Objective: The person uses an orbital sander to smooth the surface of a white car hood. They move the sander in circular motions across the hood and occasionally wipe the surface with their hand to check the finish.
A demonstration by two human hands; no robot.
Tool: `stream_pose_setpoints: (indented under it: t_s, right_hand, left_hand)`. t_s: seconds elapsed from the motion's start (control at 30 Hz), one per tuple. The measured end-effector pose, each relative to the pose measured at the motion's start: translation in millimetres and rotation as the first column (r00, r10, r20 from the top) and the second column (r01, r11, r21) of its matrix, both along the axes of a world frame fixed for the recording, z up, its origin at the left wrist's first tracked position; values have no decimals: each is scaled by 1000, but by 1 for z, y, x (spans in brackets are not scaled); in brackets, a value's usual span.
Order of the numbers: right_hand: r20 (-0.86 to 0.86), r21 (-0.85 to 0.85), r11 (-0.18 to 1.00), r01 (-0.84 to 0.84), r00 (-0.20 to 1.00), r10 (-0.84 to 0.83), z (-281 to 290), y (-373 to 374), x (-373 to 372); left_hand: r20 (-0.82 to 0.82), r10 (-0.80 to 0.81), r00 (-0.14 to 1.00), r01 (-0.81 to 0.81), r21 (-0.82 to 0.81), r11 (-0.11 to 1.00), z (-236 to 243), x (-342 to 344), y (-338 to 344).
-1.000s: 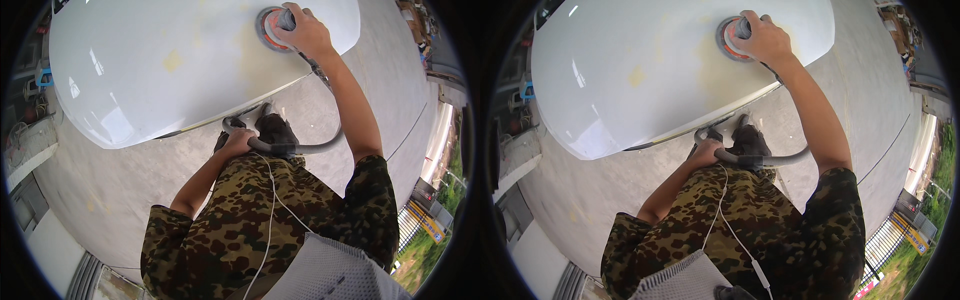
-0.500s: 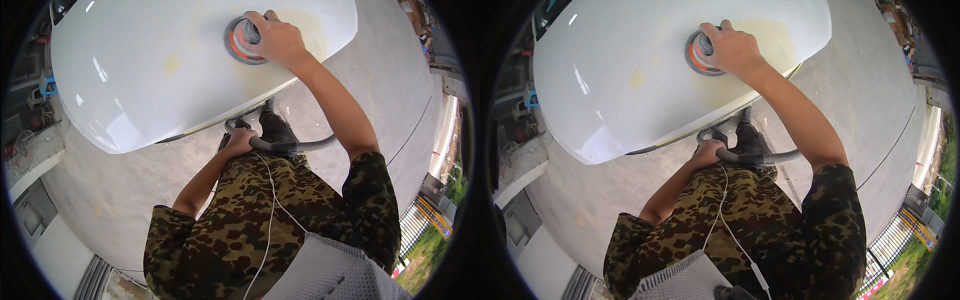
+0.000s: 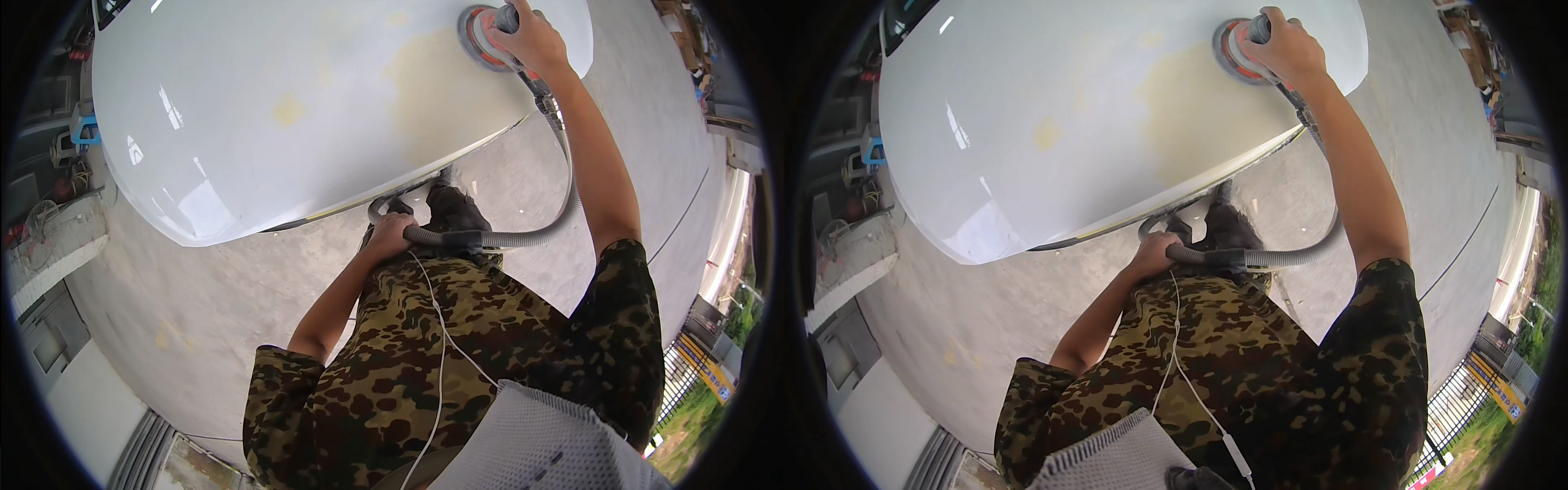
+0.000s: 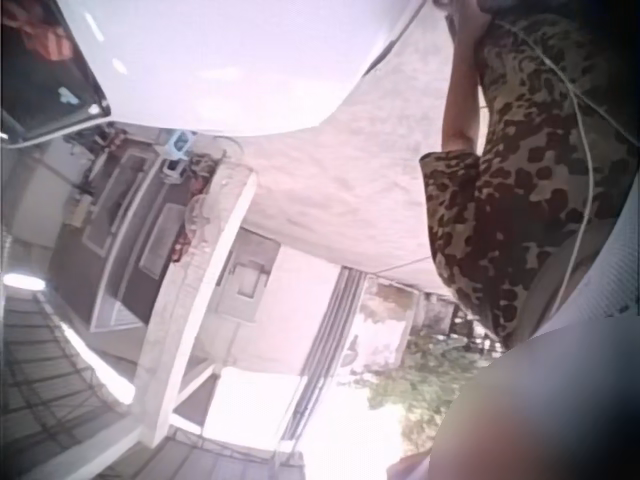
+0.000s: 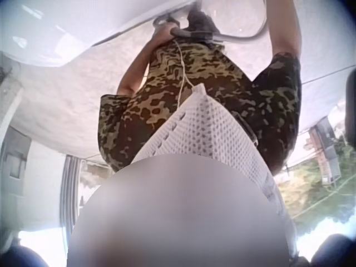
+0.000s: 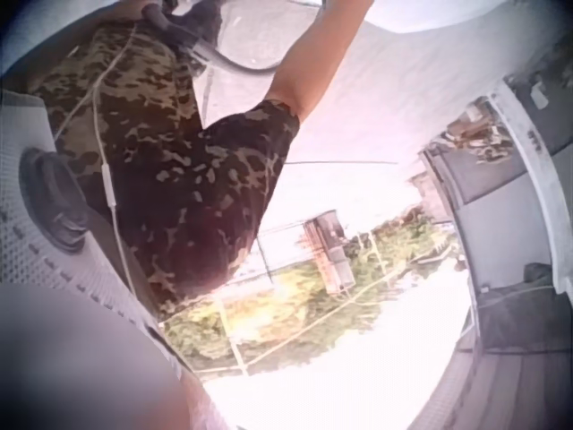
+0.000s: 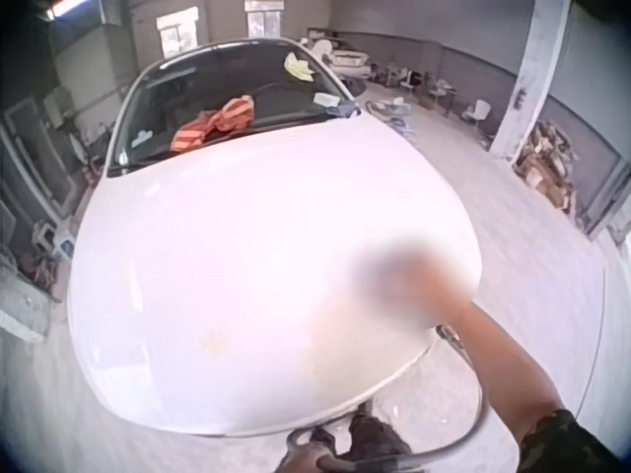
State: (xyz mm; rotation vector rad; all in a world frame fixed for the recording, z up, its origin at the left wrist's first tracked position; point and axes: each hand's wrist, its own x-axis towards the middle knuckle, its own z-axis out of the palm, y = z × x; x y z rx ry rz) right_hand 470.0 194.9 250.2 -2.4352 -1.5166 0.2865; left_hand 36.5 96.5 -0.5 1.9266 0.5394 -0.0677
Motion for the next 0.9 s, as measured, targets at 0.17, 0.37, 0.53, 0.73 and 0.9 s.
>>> stream_pose_setpoints:
  t_s: [0.17, 0.37, 0.53, 0.73, 0.9]
  right_hand:
    - [206, 115, 991, -66, 978, 42, -22, 5, -78]
    - [182, 39, 961, -274, 948, 263, -8, 22, -157]
    - [105, -32, 976, -218, 970, 220, -6, 33, -125]
    - [134, -45, 994, 97, 987, -91, -10, 3, -15]
    - [177, 1, 952, 305, 937, -300, -16, -24, 61]
  left_hand:
    - [26, -56, 998, 57, -24, 998, 1, 14, 4]
    - [-55, -133, 990, 131, -47, 990, 9, 37, 5]
    - [-22, -140, 990, 139, -41, 989, 12, 43, 7]
    - [-6, -76, 997, 76, -41, 996, 7, 38, 7]
    - [-33, -83, 996, 81, -53, 995, 5, 34, 11]
